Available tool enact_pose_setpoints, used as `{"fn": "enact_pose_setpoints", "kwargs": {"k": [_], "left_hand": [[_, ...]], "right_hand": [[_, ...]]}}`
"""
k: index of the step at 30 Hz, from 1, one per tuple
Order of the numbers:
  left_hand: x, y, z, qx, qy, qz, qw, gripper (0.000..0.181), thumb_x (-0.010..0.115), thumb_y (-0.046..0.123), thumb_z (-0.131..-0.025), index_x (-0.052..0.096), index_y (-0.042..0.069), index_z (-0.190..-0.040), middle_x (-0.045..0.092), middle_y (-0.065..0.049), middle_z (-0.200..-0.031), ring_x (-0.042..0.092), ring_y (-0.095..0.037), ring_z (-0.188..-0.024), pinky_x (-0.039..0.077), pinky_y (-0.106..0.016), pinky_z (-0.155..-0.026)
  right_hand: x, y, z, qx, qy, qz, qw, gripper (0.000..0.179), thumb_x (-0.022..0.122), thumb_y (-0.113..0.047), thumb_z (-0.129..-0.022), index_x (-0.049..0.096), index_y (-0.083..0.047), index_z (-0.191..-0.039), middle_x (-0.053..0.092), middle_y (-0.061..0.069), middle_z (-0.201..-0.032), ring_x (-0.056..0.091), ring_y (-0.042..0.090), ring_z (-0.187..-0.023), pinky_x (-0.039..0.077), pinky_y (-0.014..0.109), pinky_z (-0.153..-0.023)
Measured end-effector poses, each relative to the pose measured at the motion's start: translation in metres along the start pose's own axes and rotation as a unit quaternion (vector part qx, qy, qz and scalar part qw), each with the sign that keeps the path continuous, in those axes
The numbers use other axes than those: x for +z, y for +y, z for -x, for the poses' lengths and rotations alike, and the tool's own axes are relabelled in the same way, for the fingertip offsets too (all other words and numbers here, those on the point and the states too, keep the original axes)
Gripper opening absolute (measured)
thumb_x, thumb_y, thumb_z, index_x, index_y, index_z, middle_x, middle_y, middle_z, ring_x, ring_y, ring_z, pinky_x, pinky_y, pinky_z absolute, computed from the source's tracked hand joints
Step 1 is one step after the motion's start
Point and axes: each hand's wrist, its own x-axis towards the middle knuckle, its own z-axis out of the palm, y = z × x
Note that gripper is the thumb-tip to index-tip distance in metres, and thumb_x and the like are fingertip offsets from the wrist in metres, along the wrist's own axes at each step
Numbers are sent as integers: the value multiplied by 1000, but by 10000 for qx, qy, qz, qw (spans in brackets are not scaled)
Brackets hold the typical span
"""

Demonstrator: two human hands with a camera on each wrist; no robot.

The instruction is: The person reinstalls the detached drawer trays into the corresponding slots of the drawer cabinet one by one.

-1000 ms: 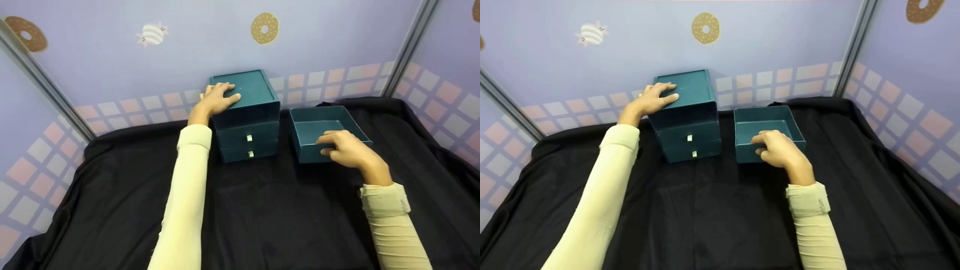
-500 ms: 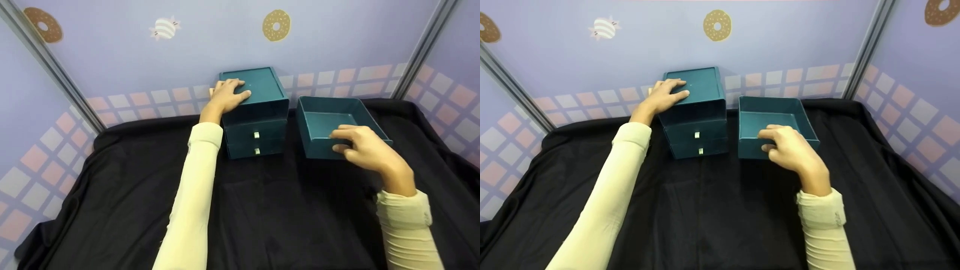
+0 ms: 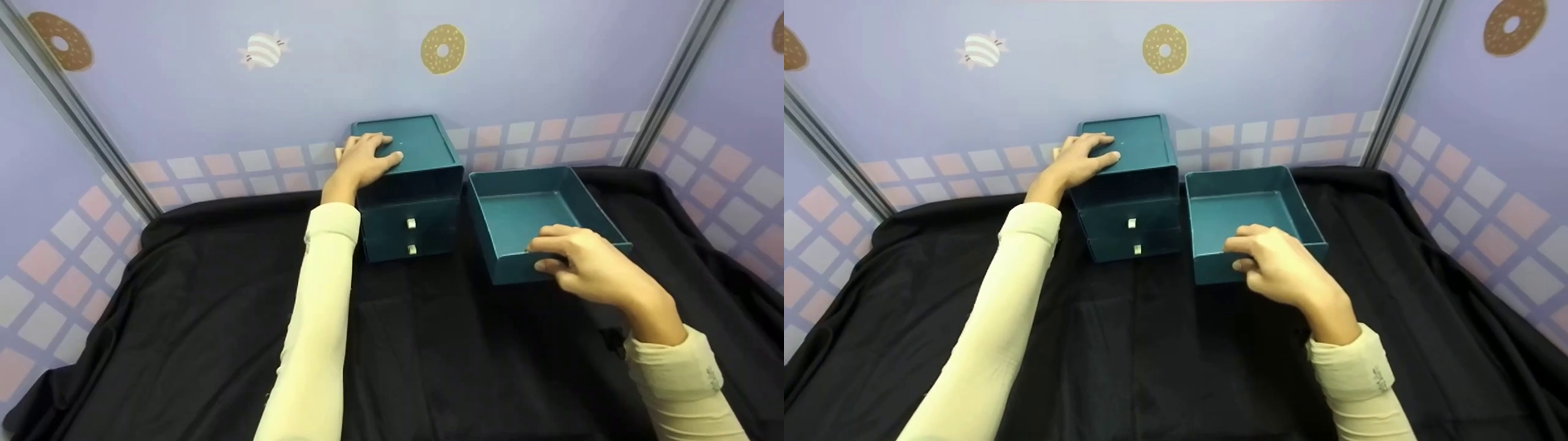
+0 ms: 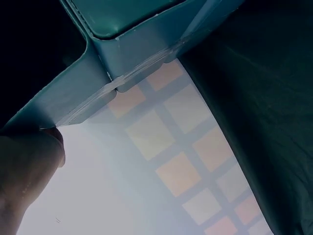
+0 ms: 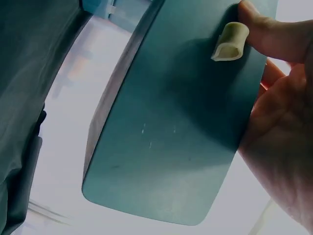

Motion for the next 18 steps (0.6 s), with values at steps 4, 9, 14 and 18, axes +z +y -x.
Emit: {"fn": "enact_pose_setpoints", "kwargs": {"k": [4,9,14,18], "left_hand": [[-2,-1,2,-4,-21,-1,10000,66,50,58,-107,42,26,-164,29,0,-174,23,-27,-158,20,-49,-116],[-4,-2,2,12,26,-35,10000,65,51,58,-107,44,25,-163,31,0,-173,23,-27,-158,19,-50,-118],[-3,-2,2,31,58,23,10000,65,51,57,-107,44,25,-163,31,1,-173,23,-27,-158,18,-50,-119],[-1,-2,3,62,94,93,9999,65,52,57,-107,45,25,-163,31,0,-174,24,-27,-158,18,-50,-119]], "right_hand": [[-1,-9,1,-73,10,-175,9998,32,74,14,-83,71,-18,-90,42,-8,-77,40,2,-69,37,18,-67],[0,-19,-3,-176,23,-244,9995,32,74,13,-84,72,-18,-92,43,-8,-77,42,2,-70,36,15,-68],[0,-23,-11,-188,-35,-211,9996,31,74,13,-84,74,-16,-94,47,-8,-79,45,2,-71,39,17,-68],[0,-25,-18,-193,-98,-207,9996,30,75,13,-83,76,-14,-97,50,-8,-80,47,3,-72,42,20,-68]]}}
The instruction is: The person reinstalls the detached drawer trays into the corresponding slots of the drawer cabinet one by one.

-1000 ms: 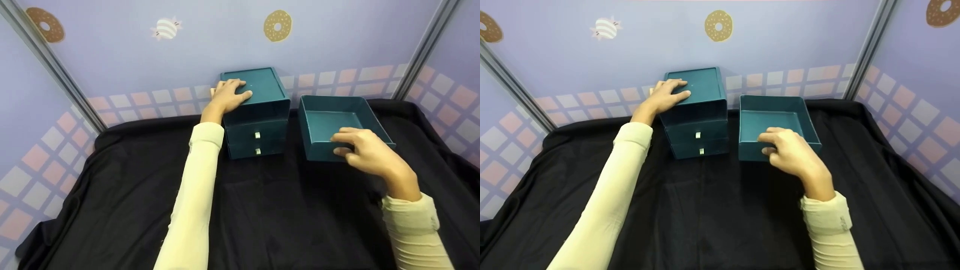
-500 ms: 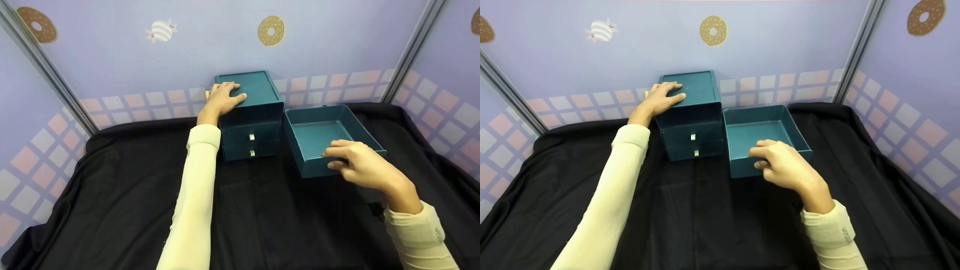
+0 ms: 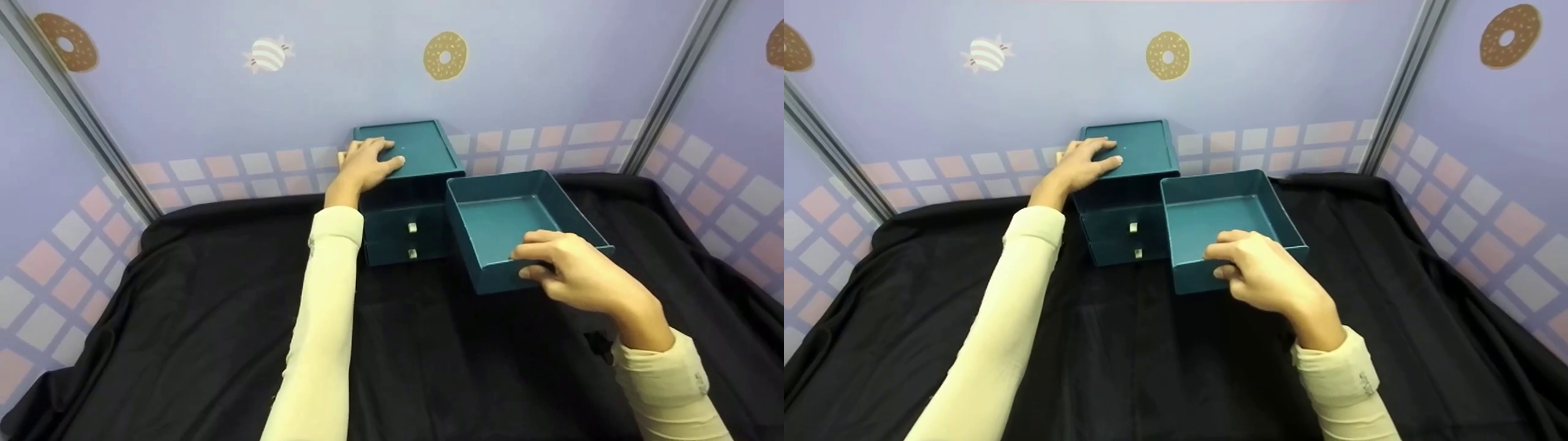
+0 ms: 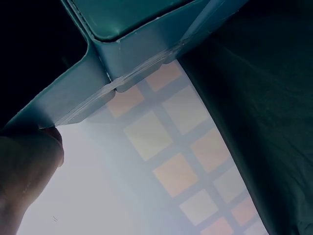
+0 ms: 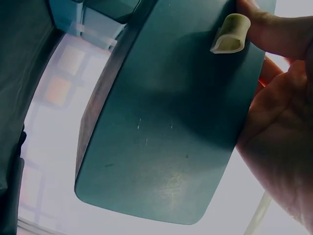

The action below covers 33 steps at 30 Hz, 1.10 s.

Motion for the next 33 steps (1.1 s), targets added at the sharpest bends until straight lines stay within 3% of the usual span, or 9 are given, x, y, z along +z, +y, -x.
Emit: {"fn": "enact_pose_setpoints", "kwargs": {"k": [11,19,28,33], "left_hand": [[-9,-9,5,20,-86,-92,9999,63,48,54,-110,42,24,-164,27,-1,-175,20,-29,-159,14,-53,-121],[-5,2,1,247,-251,-187,9992,65,45,56,-110,39,23,-166,27,-2,-175,19,-29,-160,10,-55,-124],[-8,6,-11,125,-528,-395,9977,64,39,58,-111,34,28,-168,22,1,-177,14,-26,-162,7,-56,-126],[-7,2,-4,115,-495,-343,9981,64,39,57,-111,34,26,-168,22,0,-177,15,-27,-161,12,-54,-123]], "right_hand": [[14,-13,-23,-94,-73,-2,9999,27,73,12,-83,72,-14,-91,45,-6,-77,45,5,-71,44,27,-67],[15,-24,-28,1,-67,198,9998,26,75,10,-83,72,-15,-90,45,-8,-76,45,6,-70,44,29,-67],[22,-39,-44,99,-214,293,9993,23,75,5,-86,72,-17,-91,45,-8,-78,46,9,-70,44,30,-67],[29,-46,-54,28,-344,104,9993,22,74,5,-87,71,-16,-89,46,-7,-78,46,10,-70,44,31,-67]]}}
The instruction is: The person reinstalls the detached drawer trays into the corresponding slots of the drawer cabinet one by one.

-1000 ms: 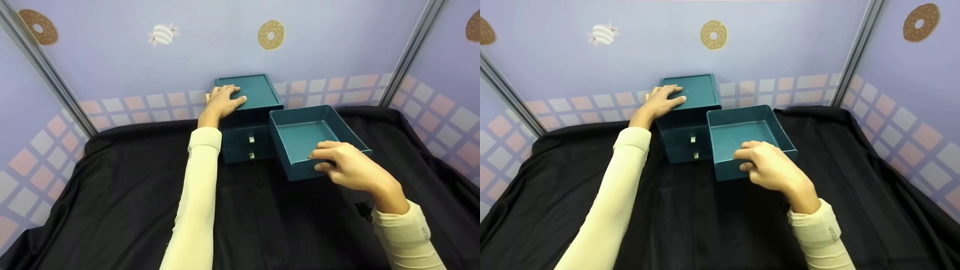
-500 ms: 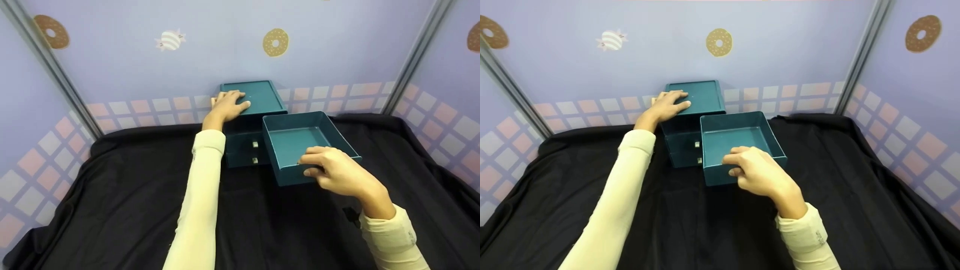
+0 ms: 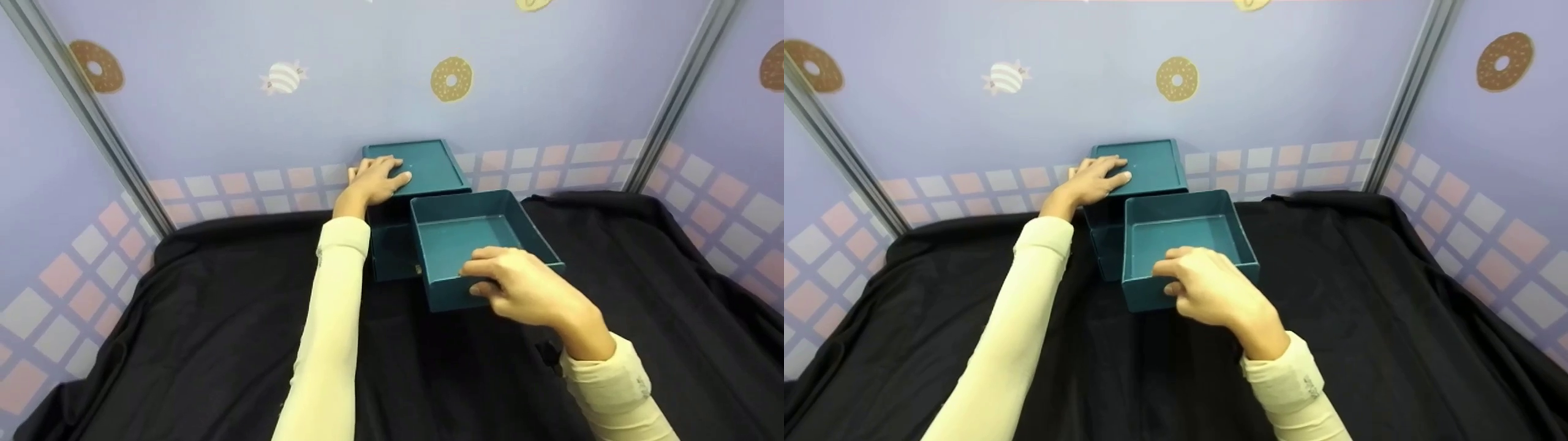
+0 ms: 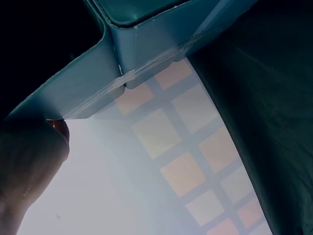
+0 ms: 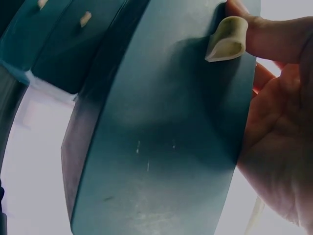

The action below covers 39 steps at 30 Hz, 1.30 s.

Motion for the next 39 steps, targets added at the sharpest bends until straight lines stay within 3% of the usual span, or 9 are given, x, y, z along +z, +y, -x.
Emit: {"fn": "enact_pose_setpoints", "kwargs": {"k": [2,9,20,29,39], "left_hand": [[3,-1,5,29,49,33,10000,64,40,56,-112,36,24,-167,24,-2,-176,16,-28,-161,13,-53,-122],[14,-2,4,0,10,-40,10000,64,39,55,-112,36,24,-167,24,-2,-176,18,-28,-160,13,-53,-122],[16,8,4,53,22,-67,10000,63,40,55,-112,37,25,-167,25,-2,-176,18,-29,-160,14,-53,-123],[13,10,2,10,95,-45,9999,62,40,56,-112,36,26,-167,24,-1,-176,17,-28,-161,13,-53,-124],[4,3,7,9,264,-101,9996,62,41,55,-112,38,26,-166,26,-1,-175,20,-28,-160,16,-53,-121]], "right_hand": [[4,-1,-3,-55,-40,-166,9998,23,73,7,-87,70,-15,-88,45,-6,-77,45,10,-70,44,31,-67],[13,-6,-9,33,-68,-488,9988,25,71,11,-86,71,-14,-88,46,-6,-76,46,9,-70,45,30,-67],[13,-15,-21,283,-271,-660,9971,28,69,10,-87,61,-15,-78,40,-5,-75,42,12,-71,42,31,-68],[18,-25,-29,215,-307,-628,9973,26,70,9,-87,64,-15,-81,44,-5,-76,43,12,-70,43,33,-67],[23,-34,-42,-137,-275,-678,9972,28,68,11,-87,60,-14,-79,44,-4,-75,43,12,-70,42,33,-67]]}}
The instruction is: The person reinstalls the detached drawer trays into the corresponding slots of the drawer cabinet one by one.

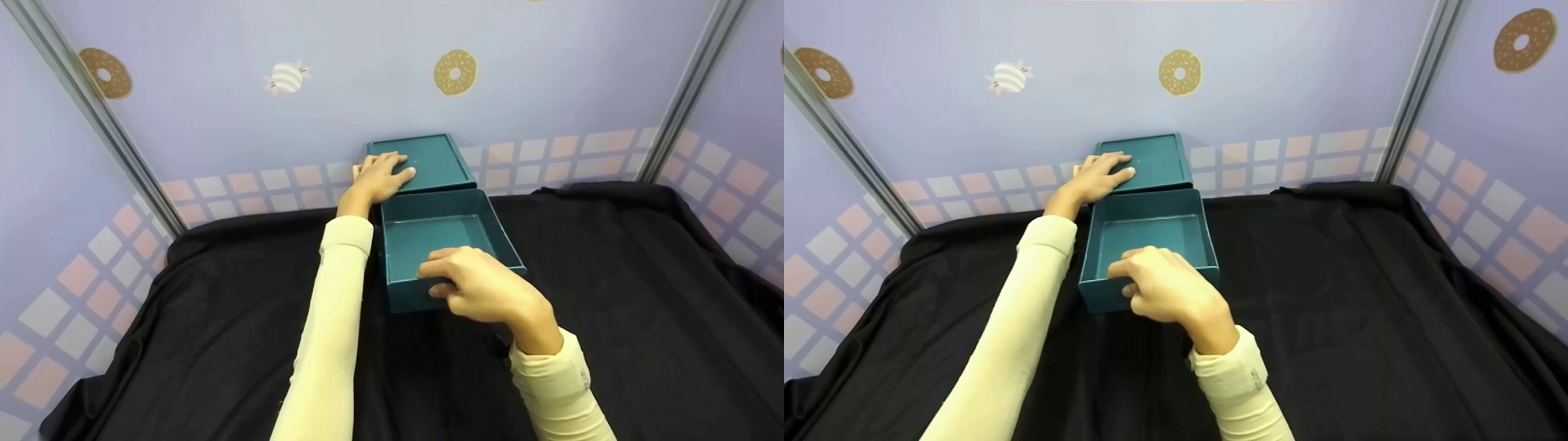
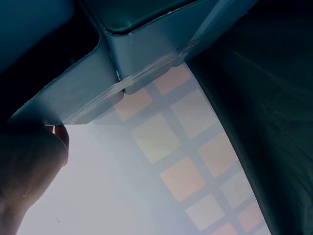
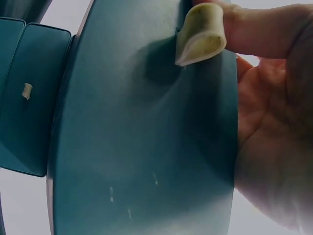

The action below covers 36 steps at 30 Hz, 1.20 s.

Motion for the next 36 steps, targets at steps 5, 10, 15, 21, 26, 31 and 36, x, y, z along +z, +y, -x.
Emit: {"fn": "enact_pose_setpoints", "kwargs": {"k": [5,10,15,21,26,31,36], "left_hand": [[1,0,-1,-31,16,21,10000,62,41,56,-112,38,26,-166,26,-1,-176,19,-28,-160,15,-53,-122],[0,-1,0,-38,22,61,10000,62,41,56,-112,38,26,-166,26,-1,-175,18,-28,-161,14,-53,-123],[0,-1,0,-24,43,27,10000,62,41,56,-111,39,25,-166,27,-1,-175,19,-29,-160,15,-53,-122],[0,-1,-1,-17,31,-31,10000,62,40,56,-112,39,25,-166,27,-2,-175,20,-29,-160,16,-53,-122],[1,-1,0,-46,59,-18,10000,62,41,56,-112,39,25,-166,27,-1,-175,21,-28,-160,16,-53,-122],[2,-1,-1,-7,100,-9,9999,62,41,55,-111,39,25,-165,28,-1,-175,21,-28,-160,16,-53,-122],[3,-2,-2,28,126,-20,9999,62,41,55,-111,40,24,-165,29,-2,-174,21,-29,-159,14,-54,-124]], "right_hand": [[2,1,-1,-101,2,96,9999,27,69,11,-87,61,-14,-80,46,-4,-75,45,13,-69,43,33,-66],[4,3,-3,-43,38,186,9998,26,69,10,-86,63,-14,-81,47,-4,-76,46,14,-70,44,34,-66],[5,6,-4,14,79,210,9997,25,69,9,-87,62,-14,-81,47,-4,-76,46,15,-70,44,35,-67],[8,13,-6,-80,281,428,9987,22,71,7,-87,66,-14,-83,52,-3,-77,49,16,-69,47,36,-67],[13,19,-9,-174,398,651,9969,19,74,5,-86,70,-14,-86,56,-2,-78,54,17,-69,48,40,-71],[15,23,-9,-134,517,862,9948,18,76,3,-86,74,-14,-92,60,-2,-81,61,19,-74,44,40,-74],[18,26,-10,-56,684,937,9932,21,77,1,-87,79,-14,-101,64,-2,-86,64,20,-82,42,42,-85]]}}
